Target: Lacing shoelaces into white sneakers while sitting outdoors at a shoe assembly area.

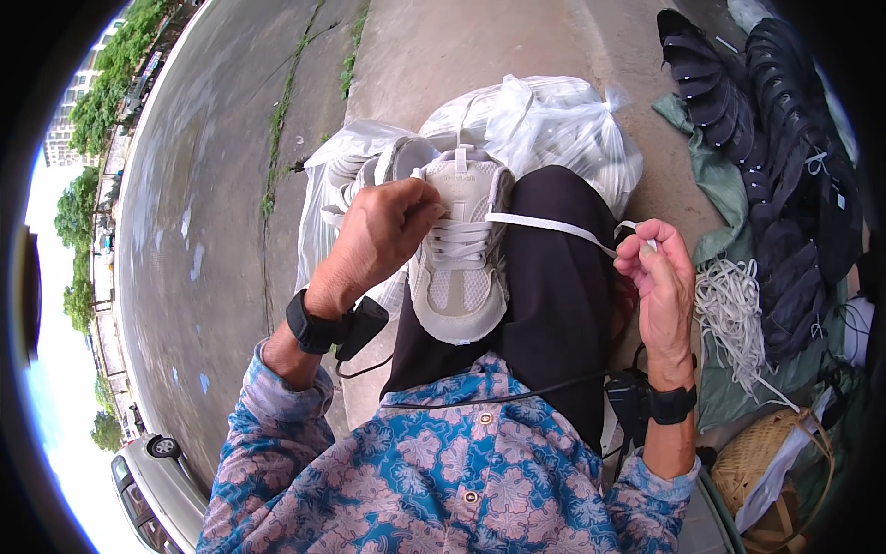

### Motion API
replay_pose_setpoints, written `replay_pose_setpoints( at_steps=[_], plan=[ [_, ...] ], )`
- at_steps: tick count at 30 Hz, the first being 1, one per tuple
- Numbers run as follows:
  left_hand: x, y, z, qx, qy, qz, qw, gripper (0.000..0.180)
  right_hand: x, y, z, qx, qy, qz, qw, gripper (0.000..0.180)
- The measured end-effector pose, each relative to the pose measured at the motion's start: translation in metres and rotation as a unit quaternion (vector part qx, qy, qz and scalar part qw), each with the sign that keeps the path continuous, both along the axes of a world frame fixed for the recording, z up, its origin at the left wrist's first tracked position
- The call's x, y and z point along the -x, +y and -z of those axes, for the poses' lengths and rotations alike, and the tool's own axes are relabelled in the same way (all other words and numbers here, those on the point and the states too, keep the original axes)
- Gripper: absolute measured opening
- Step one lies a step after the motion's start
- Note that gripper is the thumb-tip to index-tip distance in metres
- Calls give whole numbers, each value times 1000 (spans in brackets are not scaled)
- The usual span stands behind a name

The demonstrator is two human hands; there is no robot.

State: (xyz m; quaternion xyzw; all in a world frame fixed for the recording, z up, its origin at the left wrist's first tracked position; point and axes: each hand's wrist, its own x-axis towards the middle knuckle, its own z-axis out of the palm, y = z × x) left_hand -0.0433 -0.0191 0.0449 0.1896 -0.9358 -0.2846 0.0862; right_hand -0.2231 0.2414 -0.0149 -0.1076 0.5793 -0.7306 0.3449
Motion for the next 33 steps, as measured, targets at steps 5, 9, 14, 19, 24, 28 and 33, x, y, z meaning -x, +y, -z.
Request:
replay_pose_setpoints(
  at_steps=[5, 9, 14, 19, 24, 28, 33],
  plan=[
    [2, 13, 5, 95, 21, -20, 995, 10, 0, 3, 3, -5, 11, 1, 1000, 19],
    [2, 12, 10, 99, 34, -10, 995, 8, -2, 1, 6, -4, 8, 0, 1000, 17],
    [-1, 5, 11, -31, 75, 18, 997, 5, -4, -10, 6, -13, 3, -14, 1000, 16],
    [9, 22, 12, -79, 70, -23, 994, 7, -3, -5, -5, -39, 34, -8, 999, 15],
    [-13, 23, 3, -22, 60, -71, 995, 9, -10, -29, 1, -28, 137, -61, 988, 15],
    [-6, 16, 7, -3, 42, -13, 999, 14, -7, -47, -28, -56, 307, -77, 947, 11],
    [-4, 14, 14, -154, 83, -5, 985, 17, -4, -87, -36, -46, 462, -115, 878, 15]
  ],
)
